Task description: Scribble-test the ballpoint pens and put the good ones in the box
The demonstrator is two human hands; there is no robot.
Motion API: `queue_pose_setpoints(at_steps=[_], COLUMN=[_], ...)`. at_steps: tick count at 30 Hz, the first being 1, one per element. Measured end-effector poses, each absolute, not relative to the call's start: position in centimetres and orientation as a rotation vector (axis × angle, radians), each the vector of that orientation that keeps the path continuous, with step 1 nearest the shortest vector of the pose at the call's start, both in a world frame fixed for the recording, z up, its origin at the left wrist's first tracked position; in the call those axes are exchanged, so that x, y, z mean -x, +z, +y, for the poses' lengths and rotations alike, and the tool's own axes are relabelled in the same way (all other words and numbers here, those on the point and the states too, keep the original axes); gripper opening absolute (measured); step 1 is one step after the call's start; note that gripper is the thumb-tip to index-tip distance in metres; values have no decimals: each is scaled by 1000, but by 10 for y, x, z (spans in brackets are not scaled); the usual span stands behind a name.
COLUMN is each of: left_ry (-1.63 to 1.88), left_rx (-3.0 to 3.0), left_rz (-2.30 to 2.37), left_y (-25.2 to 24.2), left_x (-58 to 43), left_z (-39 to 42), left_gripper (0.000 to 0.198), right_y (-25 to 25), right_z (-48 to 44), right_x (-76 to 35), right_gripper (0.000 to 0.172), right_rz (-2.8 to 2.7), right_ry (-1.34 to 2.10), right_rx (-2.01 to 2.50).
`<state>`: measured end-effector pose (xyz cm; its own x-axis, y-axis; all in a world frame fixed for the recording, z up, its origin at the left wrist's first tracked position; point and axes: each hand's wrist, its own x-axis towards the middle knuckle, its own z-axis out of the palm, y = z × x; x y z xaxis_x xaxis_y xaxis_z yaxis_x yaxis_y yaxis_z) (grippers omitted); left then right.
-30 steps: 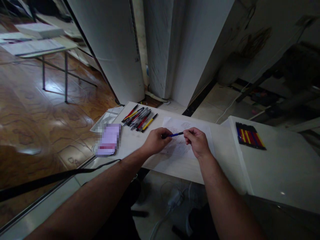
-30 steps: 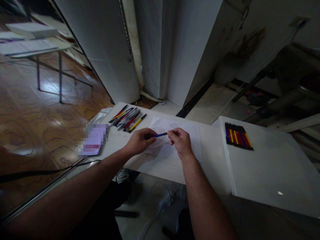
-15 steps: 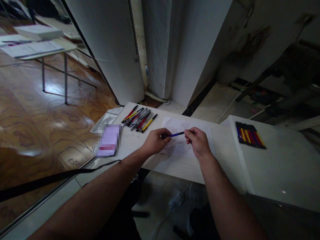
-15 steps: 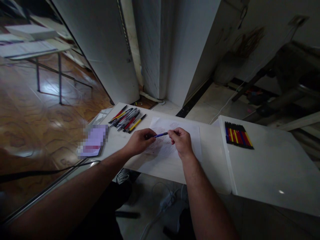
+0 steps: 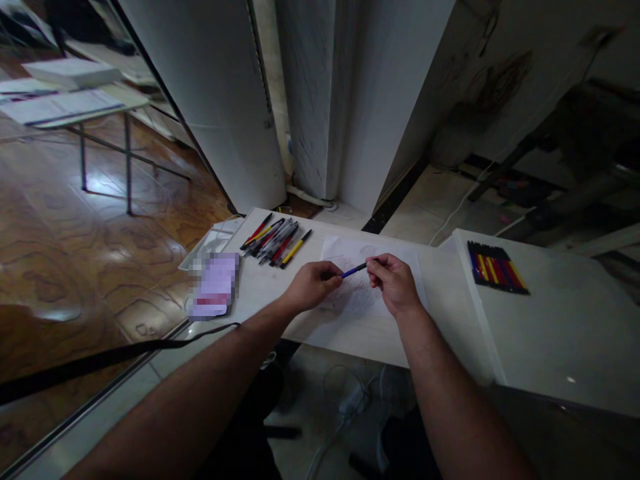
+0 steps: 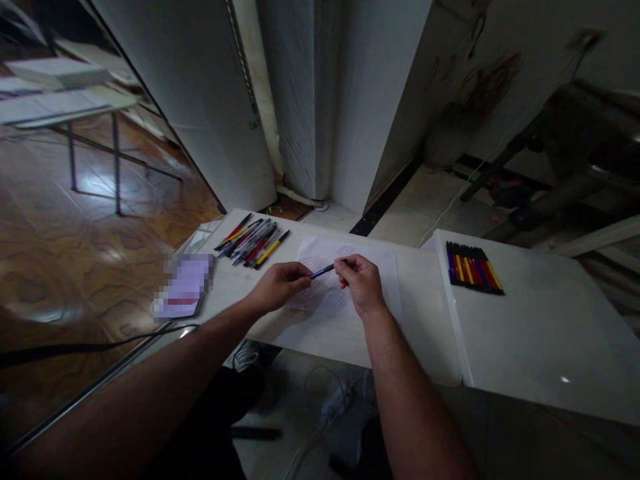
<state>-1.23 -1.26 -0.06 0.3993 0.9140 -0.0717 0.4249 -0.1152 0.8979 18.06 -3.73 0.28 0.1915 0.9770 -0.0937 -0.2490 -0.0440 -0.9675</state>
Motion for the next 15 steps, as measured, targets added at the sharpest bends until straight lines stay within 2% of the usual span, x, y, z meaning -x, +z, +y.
queue_pose_setpoints(at_steps=[5, 15], left_ry=[718, 644], left_rx=[-1707, -1633], left_rz=[1173, 1160], left_y=[-4, 4], left_x=[12, 10], left_z=[-13, -15], left_gripper=[22, 26], right_y=[1, 8], right_z=[-37, -39], right_x=[-180, -180], right_gripper=[27, 22], right_rz=[-862, -819], right_ry=[1185, 1252], right_rx=[1204, 1164])
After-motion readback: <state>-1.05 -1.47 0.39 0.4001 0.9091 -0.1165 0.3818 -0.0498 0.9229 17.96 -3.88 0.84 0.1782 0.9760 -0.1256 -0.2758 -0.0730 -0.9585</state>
